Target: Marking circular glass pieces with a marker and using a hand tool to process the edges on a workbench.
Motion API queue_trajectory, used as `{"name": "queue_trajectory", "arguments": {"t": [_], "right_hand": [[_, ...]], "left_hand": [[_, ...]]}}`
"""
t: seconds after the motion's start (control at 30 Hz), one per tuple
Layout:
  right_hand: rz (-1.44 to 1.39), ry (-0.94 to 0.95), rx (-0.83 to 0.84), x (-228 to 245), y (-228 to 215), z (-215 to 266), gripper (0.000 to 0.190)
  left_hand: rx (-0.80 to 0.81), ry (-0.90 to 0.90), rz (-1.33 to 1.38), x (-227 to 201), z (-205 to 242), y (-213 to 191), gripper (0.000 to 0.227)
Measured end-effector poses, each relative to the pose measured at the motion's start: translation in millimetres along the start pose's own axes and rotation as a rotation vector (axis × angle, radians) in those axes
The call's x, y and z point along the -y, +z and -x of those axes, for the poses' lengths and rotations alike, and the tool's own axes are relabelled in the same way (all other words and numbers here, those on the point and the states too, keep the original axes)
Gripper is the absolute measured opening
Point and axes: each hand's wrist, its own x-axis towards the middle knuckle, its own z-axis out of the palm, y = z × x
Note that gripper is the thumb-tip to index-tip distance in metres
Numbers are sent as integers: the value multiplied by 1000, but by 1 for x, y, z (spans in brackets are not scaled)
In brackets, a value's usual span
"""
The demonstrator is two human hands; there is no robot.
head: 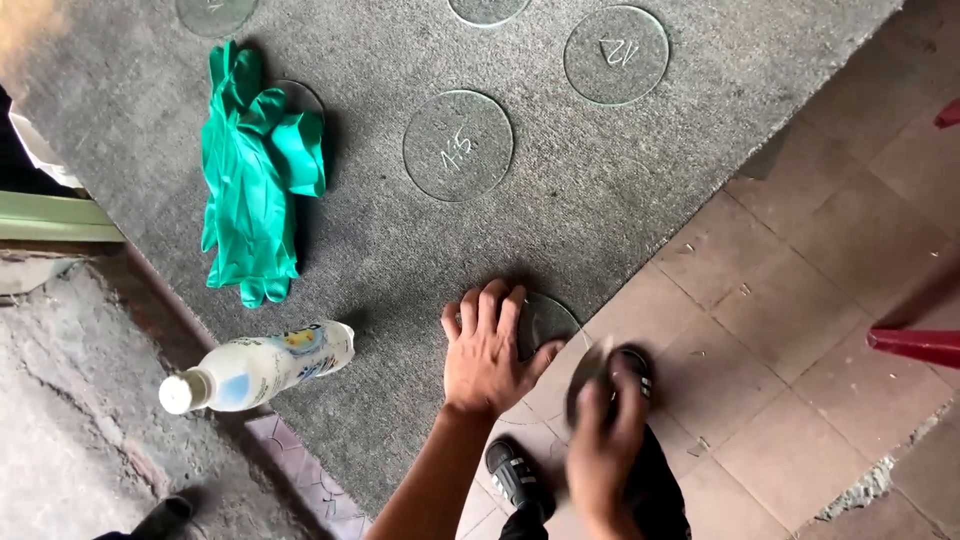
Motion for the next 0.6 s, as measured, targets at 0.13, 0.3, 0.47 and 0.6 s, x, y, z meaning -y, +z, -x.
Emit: {"name": "queue_trajectory", "arguments": {"t": [0.13, 0.3, 0.47, 0.6], "right_hand": [[-166, 139, 29, 38, -3, 3, 45], [-147, 368, 38, 53, 4, -37, 42], [-244, 540, 9, 55, 7, -12, 53], [-243, 426, 11, 79, 7, -47, 45]], "left_hand": [[-47, 15, -26, -4, -1, -2, 85], [22, 18, -20, 0, -5, -9, 85], [110, 7, -46, 7, -13, 1, 88], [13, 21, -41, -2, -3, -4, 86]]}}
